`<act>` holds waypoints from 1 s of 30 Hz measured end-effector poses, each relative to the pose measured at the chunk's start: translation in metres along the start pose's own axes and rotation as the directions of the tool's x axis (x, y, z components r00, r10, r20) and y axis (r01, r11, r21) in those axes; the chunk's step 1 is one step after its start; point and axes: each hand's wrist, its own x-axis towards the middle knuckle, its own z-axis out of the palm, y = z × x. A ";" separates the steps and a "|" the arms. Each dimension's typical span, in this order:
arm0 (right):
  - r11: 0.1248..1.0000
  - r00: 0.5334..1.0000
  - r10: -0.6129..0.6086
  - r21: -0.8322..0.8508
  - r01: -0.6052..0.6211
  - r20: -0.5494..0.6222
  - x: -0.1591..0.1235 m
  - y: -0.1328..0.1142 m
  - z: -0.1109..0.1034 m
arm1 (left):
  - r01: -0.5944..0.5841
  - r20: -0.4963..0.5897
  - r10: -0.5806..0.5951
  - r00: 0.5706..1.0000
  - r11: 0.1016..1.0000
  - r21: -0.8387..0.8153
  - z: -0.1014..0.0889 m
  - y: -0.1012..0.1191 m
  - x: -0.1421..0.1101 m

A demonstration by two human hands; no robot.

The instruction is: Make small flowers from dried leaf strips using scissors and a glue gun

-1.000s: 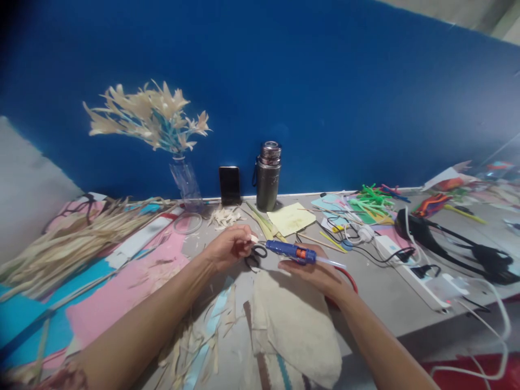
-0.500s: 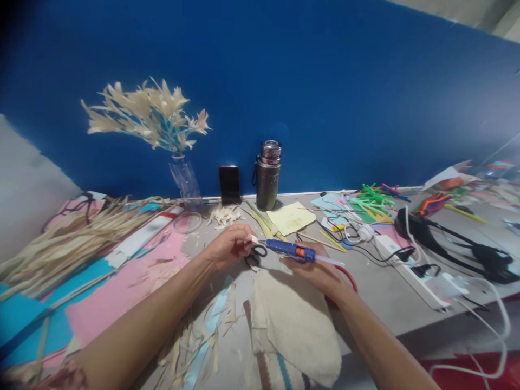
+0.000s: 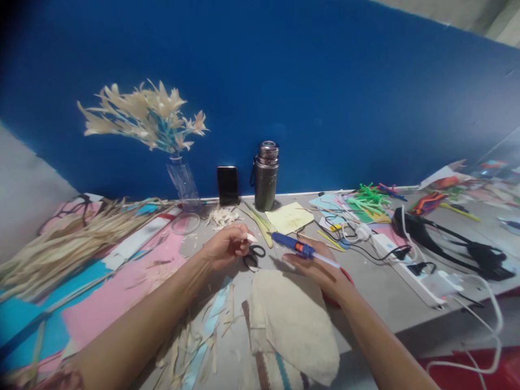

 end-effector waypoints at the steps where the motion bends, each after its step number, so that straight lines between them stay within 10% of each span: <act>1: 0.997 1.000 -0.010 -0.074 0.011 0.011 0.002 0.000 -0.002 | -0.002 0.004 0.002 1.000 1.000 -0.007 0.000 0.001 0.000; 13: 0.758 0.992 0.012 -0.648 0.075 0.129 0.045 0.038 0.001 | -0.019 -0.031 0.028 0.999 0.964 0.266 -0.014 0.042 -0.023; 18: 0.584 0.998 -0.033 -0.809 0.062 0.052 0.026 0.001 0.011 | 0.027 -0.165 0.026 0.986 0.950 0.312 -0.054 0.058 -0.068; 24: 0.841 0.893 -0.142 -0.423 0.336 0.427 0.001 -0.066 0.062 | 0.079 -0.314 0.004 0.949 0.965 0.250 -0.083 0.055 -0.108; 30: 0.810 0.961 -0.086 -0.543 0.220 0.262 0.010 -0.068 0.057 | 0.060 -0.299 -0.004 0.954 0.982 0.181 -0.095 0.049 -0.121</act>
